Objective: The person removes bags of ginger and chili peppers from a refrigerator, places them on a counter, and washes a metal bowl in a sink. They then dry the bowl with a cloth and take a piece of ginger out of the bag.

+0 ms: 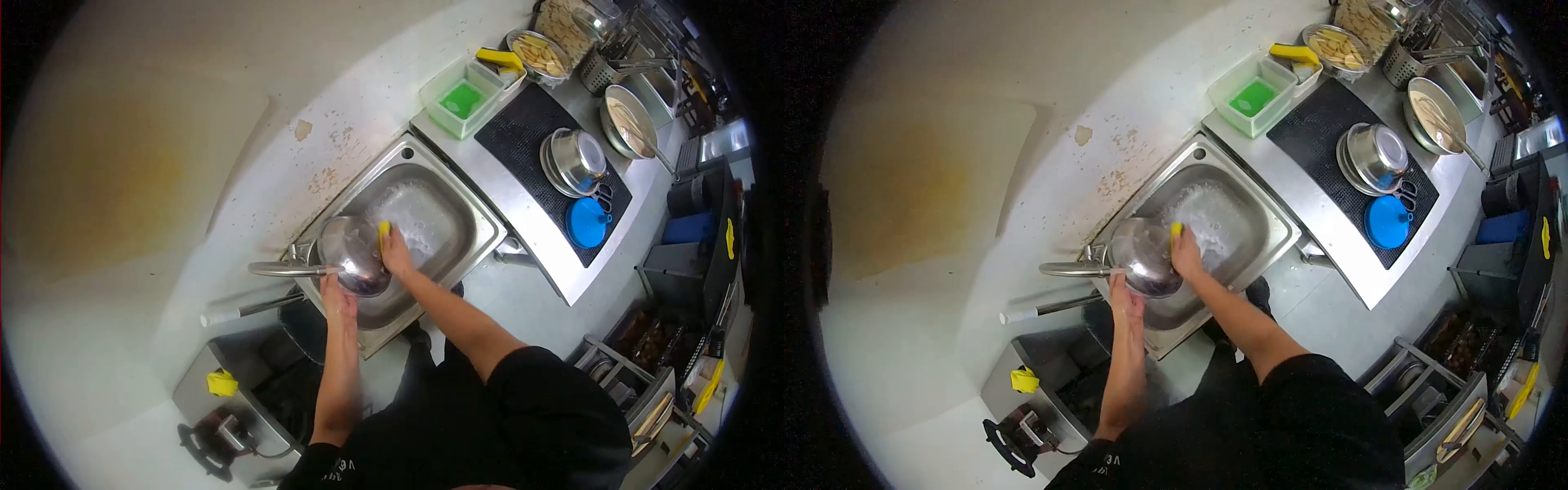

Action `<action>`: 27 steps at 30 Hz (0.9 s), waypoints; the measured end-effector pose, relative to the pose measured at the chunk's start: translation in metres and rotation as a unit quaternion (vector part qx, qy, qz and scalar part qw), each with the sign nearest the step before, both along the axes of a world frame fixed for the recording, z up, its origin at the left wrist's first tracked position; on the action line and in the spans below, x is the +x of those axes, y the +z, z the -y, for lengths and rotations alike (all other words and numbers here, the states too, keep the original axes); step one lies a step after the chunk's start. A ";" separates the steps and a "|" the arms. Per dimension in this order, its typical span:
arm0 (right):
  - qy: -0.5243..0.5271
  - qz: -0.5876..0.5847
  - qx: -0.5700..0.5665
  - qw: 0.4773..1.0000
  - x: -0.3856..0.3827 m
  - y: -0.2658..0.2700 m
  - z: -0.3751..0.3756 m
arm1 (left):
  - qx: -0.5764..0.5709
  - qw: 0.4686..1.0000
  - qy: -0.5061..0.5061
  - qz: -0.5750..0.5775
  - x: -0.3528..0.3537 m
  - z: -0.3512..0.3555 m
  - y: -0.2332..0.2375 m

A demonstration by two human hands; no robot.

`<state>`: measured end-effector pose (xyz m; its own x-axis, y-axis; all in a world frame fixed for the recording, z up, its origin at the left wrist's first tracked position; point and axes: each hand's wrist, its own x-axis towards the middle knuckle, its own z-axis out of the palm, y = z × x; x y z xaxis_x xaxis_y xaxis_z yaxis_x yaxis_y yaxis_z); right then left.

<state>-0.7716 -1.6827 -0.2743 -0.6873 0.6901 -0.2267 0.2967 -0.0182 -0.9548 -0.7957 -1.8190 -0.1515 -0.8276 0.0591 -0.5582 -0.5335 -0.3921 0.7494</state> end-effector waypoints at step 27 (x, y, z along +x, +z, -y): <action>0.254 0.041 0.250 0.933 -0.017 0.089 -0.095 | 0.017 0.994 -0.019 0.111 -0.017 0.080 -0.005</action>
